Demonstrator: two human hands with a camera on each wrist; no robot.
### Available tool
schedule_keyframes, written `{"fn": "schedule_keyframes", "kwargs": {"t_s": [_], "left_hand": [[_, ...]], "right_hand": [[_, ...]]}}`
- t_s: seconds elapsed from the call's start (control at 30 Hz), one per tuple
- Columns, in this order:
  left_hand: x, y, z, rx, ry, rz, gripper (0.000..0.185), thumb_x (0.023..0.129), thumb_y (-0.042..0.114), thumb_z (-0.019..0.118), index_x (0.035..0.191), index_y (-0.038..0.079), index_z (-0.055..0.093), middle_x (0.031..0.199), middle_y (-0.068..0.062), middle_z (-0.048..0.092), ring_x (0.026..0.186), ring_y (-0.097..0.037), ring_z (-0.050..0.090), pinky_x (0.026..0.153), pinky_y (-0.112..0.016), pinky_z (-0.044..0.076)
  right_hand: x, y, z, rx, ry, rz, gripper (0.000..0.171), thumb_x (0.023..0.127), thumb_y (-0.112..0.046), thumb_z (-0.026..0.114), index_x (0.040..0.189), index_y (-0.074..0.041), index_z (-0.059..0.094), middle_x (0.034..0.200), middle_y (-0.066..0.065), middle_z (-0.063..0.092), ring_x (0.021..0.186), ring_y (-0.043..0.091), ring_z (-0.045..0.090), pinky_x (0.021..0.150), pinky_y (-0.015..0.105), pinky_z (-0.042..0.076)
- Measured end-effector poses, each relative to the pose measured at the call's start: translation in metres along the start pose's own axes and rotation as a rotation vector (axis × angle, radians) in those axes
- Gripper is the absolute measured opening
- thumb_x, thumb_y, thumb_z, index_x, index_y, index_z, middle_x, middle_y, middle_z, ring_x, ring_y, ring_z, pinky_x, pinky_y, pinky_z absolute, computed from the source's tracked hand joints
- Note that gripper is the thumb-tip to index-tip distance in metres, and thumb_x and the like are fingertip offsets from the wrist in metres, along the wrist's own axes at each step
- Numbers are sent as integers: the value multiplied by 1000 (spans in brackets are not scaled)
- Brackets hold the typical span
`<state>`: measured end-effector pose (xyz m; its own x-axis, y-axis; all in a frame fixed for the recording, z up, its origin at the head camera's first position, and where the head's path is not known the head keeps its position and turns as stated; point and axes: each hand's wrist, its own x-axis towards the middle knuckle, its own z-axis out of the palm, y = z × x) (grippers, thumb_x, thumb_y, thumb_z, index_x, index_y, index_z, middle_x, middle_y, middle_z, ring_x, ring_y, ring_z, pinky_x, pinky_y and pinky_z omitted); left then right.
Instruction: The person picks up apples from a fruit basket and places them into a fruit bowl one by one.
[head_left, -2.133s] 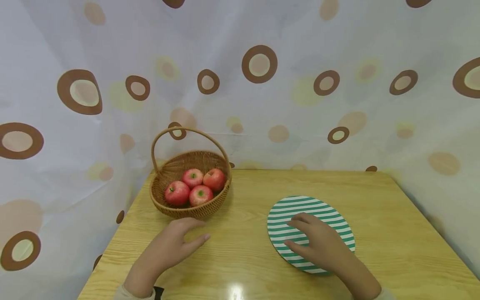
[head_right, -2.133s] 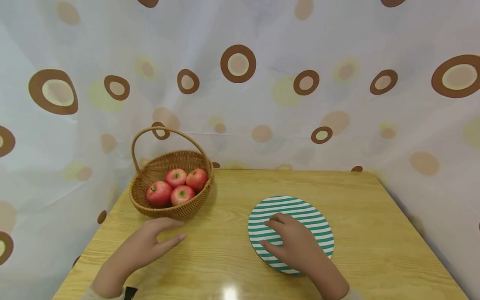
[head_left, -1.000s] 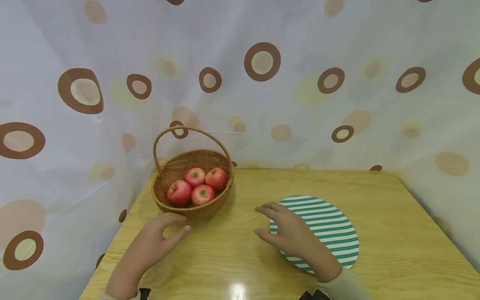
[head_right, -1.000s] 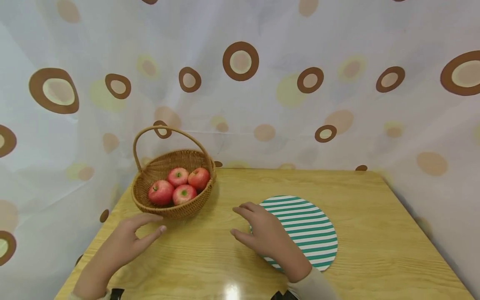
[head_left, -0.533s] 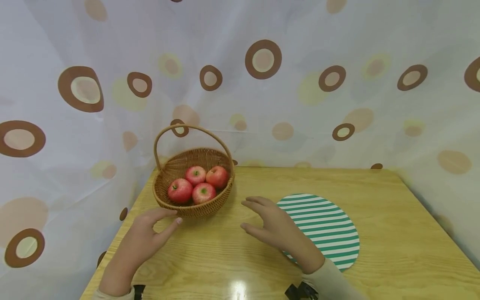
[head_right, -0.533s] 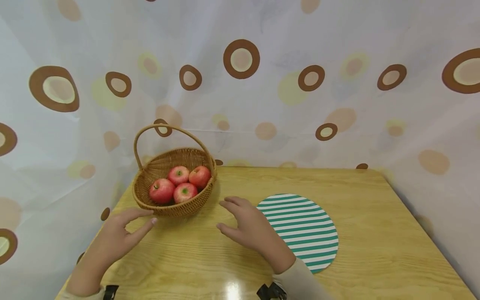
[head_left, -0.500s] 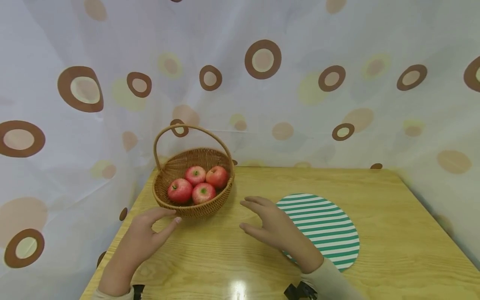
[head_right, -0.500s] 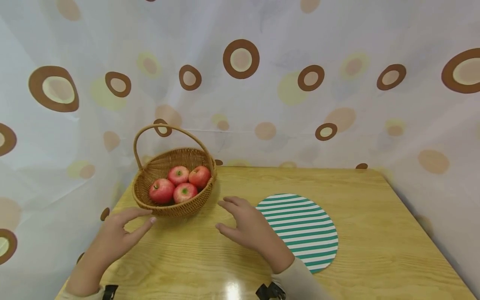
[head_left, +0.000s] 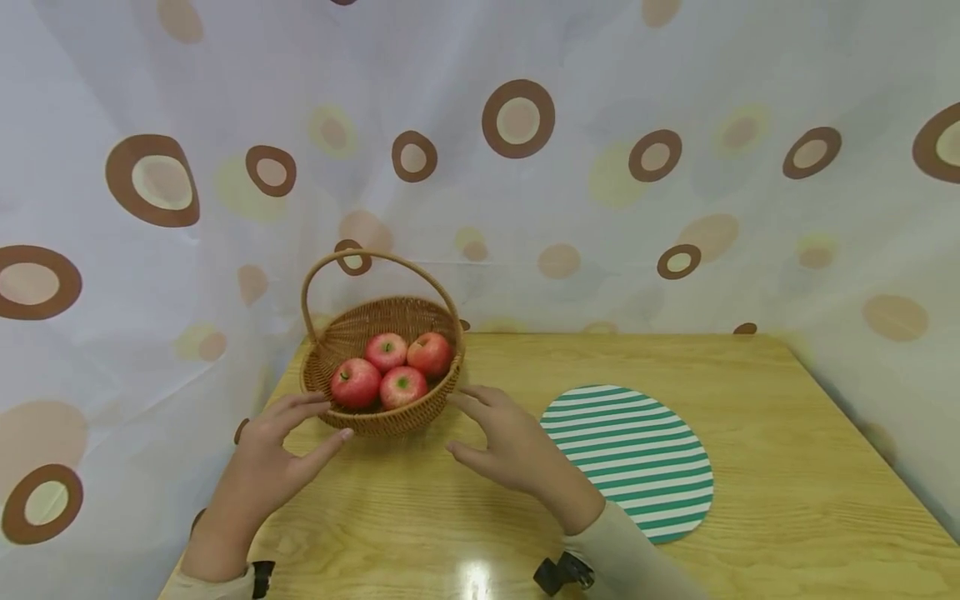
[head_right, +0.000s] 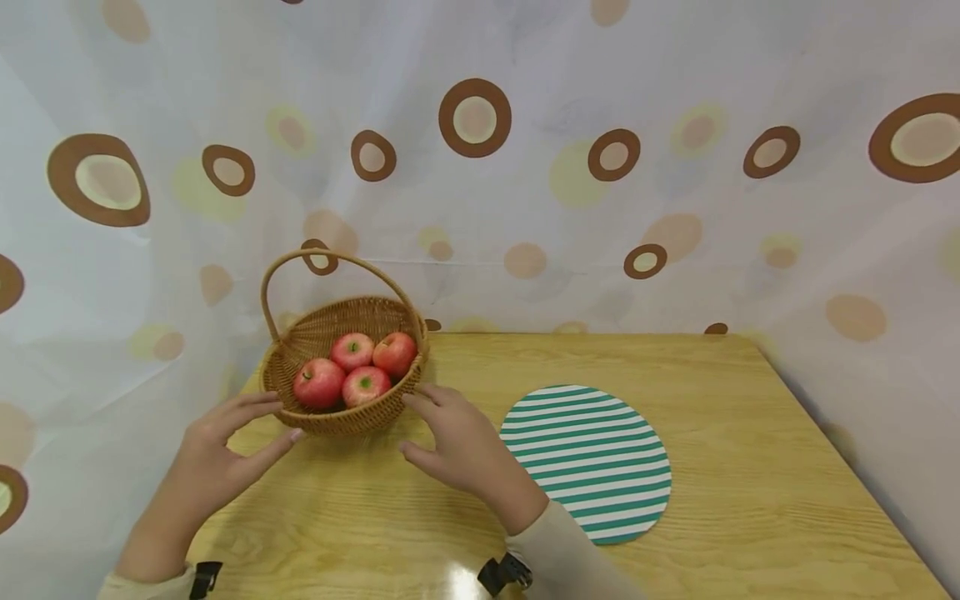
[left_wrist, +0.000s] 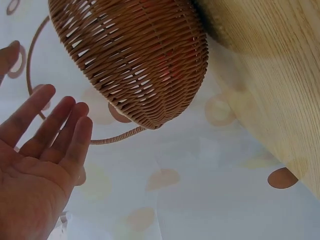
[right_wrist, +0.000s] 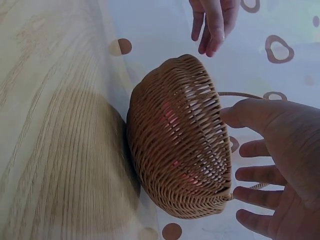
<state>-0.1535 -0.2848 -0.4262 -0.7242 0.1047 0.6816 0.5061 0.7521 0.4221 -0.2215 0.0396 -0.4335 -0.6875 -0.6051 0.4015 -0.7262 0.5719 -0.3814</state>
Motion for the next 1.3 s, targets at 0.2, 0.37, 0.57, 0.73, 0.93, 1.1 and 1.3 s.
{"fn": "schedule_keyframes", "kwargs": {"t_s": [0.2,0.37,0.57,0.73,0.93,1.1,1.3], "left_hand": [[2,-7,-1,23,-21,-33,51,73,21,100,117,3,79,131,-11,73,124,-36,67,108,-25,51],[8,-14,0,44,-34,-32,52,70,27,101,111,2,79,130,-16,72,124,-42,64,101,-64,52],[15,-26,3,55,-62,-40,66,68,34,102,119,0,77,134,-21,69,126,-47,61,101,-69,51],[19,-38,7,80,-94,-51,73,70,39,101,125,0,74,139,-22,66,129,-48,59,102,-70,51],[19,-51,13,91,-145,-87,87,70,48,100,135,-1,69,146,-22,60,136,-48,54,101,-74,51],[24,-54,16,85,-153,-71,88,69,47,100,135,-1,68,150,-25,56,139,-52,50,100,-78,48],[32,-60,19,95,-186,-40,92,68,50,100,137,0,68,151,-25,55,140,-53,48,104,-78,44]], "right_hand": [[10,-4,9,-19,-10,4,66,97,-37,78,153,-8,57,160,16,53,148,37,51,117,52,50],[16,-4,16,-23,-6,8,69,97,-38,77,155,-8,54,162,20,48,150,39,48,119,55,48],[24,-6,21,-49,56,-3,68,97,-38,78,153,-7,56,160,19,50,148,38,50,119,54,48],[34,-11,24,-103,64,-7,67,97,-41,77,151,-7,58,159,19,51,149,39,49,120,54,47],[44,-16,32,-186,23,-34,66,98,-46,75,148,-7,60,158,19,52,148,40,49,120,53,47],[50,-19,35,-195,5,-34,69,99,-51,73,150,-7,58,159,20,51,151,41,46,122,54,45],[56,-22,38,-210,-3,-12,73,97,-54,74,151,-8,57,160,21,49,153,43,42,123,59,41]]}}
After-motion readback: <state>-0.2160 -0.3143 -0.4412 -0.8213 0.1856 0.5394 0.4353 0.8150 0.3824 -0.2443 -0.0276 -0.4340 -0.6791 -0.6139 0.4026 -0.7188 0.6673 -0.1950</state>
